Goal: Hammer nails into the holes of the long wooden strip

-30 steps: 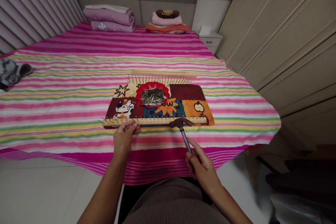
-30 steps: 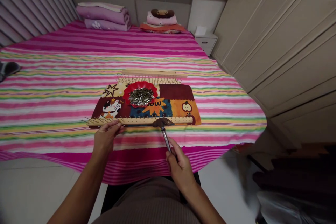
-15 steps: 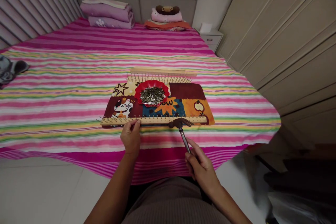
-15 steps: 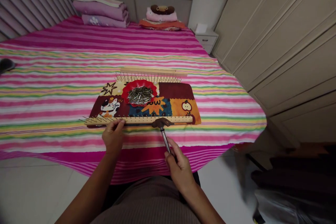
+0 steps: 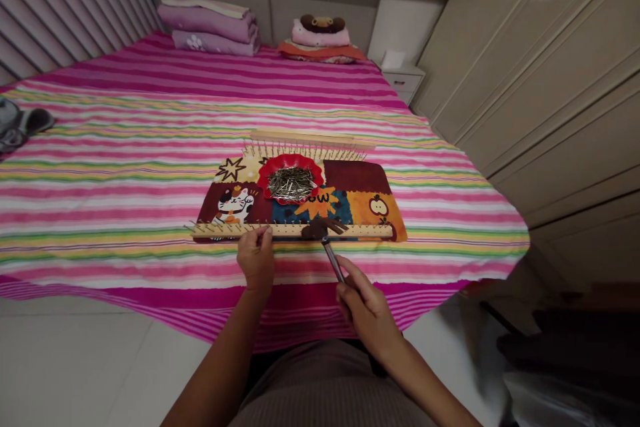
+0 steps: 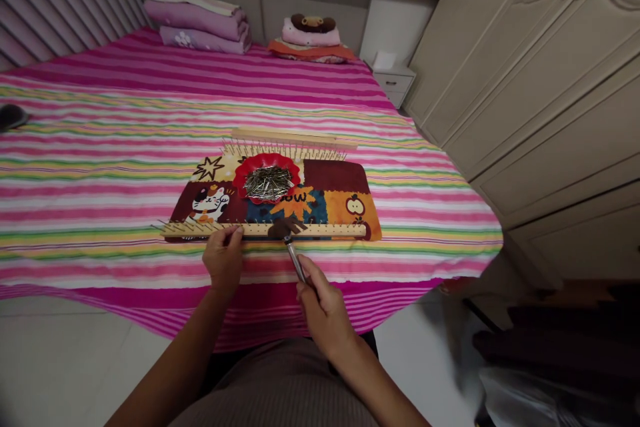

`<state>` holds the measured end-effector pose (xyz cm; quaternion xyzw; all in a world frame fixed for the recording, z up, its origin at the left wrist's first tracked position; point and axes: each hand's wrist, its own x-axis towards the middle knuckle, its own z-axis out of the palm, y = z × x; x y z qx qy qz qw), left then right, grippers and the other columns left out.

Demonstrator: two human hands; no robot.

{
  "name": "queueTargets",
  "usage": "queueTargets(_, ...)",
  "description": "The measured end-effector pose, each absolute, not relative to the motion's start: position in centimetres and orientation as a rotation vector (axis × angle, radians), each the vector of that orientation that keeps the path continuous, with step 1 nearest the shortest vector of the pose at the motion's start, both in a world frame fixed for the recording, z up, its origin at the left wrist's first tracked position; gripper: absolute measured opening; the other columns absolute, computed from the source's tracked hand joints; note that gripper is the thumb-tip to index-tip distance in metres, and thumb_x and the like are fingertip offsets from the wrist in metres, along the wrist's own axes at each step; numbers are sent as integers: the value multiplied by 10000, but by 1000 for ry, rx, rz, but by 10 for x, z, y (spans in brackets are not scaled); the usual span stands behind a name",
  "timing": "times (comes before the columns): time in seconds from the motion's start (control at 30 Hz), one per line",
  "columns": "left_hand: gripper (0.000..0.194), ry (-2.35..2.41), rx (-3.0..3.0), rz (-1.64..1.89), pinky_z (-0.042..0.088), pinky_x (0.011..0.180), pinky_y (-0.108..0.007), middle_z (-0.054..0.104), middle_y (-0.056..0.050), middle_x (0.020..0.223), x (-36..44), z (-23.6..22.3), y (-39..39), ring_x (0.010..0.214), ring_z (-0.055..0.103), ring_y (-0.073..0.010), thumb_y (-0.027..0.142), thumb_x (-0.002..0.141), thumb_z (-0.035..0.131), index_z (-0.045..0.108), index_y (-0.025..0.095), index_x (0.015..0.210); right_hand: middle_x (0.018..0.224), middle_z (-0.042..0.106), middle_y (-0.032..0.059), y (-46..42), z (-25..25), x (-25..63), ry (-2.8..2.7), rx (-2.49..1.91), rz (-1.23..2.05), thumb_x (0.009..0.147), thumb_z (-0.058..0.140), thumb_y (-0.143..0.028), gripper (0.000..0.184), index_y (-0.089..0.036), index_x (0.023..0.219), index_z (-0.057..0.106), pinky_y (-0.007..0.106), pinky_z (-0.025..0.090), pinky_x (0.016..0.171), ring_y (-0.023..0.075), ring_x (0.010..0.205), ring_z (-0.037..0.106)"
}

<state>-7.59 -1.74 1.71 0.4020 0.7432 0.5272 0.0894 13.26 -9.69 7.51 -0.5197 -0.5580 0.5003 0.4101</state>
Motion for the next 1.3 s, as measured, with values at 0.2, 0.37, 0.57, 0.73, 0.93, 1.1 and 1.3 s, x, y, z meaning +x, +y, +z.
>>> queueTargets(0.2, 160, 2248, 1411, 1530, 435, 790, -329, 639, -49, 763, -76, 12, -16, 800, 571, -196, 327, 817, 542, 635, 204, 773, 939, 694, 44, -67, 86, 98, -1742, -1124, 1091, 911, 421, -230, 466, -254, 1367, 515, 309, 529, 770, 184, 890, 645)
queueTargets(0.37, 135, 2265, 1445, 1500, 423, 755, -316, 612, -46, 726, -79, 8, -16, 757, 550, -192, 291, 808, 540, 606, 207, 726, 1322, 594, 69, -48, 85, 78, -2008, -991, 997, 919, 386, -160, 503, -223, 1415, 444, 387, 445, 1017, 207, 1212, 553)
queueTargets(0.57, 133, 2215, 1481, 1529, 420, 773, -321, 628, -55, 761, -79, 8, -16, 787, 556, -196, 290, 815, 531, 618, 206, 760, 1390, 539, 55, -50, 100, 76, -2000, -952, 784, 943, 373, -159, 513, -231, 1451, 385, 372, 415, 1067, 185, 1281, 498)
queueTargets(0.73, 166, 2268, 1469, 1476, 407, 717, -321, 576, -46, 679, -80, 5, -17, 729, 531, -199, 271, 802, 524, 543, 220, 645, 1325, 595, 78, -52, 94, 77, -2083, -986, 884, 914, 389, -131, 523, -224, 1427, 427, 410, 478, 1000, 215, 1203, 571)
queueTargets(0.93, 126, 2210, 1474, 1509, 418, 768, -330, 622, -51, 750, -81, 6, -16, 781, 551, -201, 294, 811, 528, 597, 219, 737, 1262, 627, 71, -58, 108, 88, -1904, -1037, 911, 932, 401, -201, 478, -243, 1404, 467, 367, 497, 946, 204, 1140, 594)
queueTargets(1.1, 145, 2145, 1520, 1512, 432, 788, -334, 650, -55, 792, -85, 7, -20, 803, 573, -201, 316, 818, 522, 620, 212, 791, 719, 621, 17, -70, 96, 119, -1618, -1233, 1016, 936, 424, -313, 468, -218, 1389, 492, 257, 473, 535, 132, 560, 538)
queueTargets(1.3, 183, 2166, 1632, 1550, 445, 759, -311, 637, -49, 798, -94, 33, -29, 767, 579, -184, 328, 836, 499, 626, 202, 875, 599, 473, -34, -87, 62, 149, -1355, -1374, 1128, 917, 474, -394, 499, -192, 1372, 505, 219, 333, 452, 98, 484, 384)
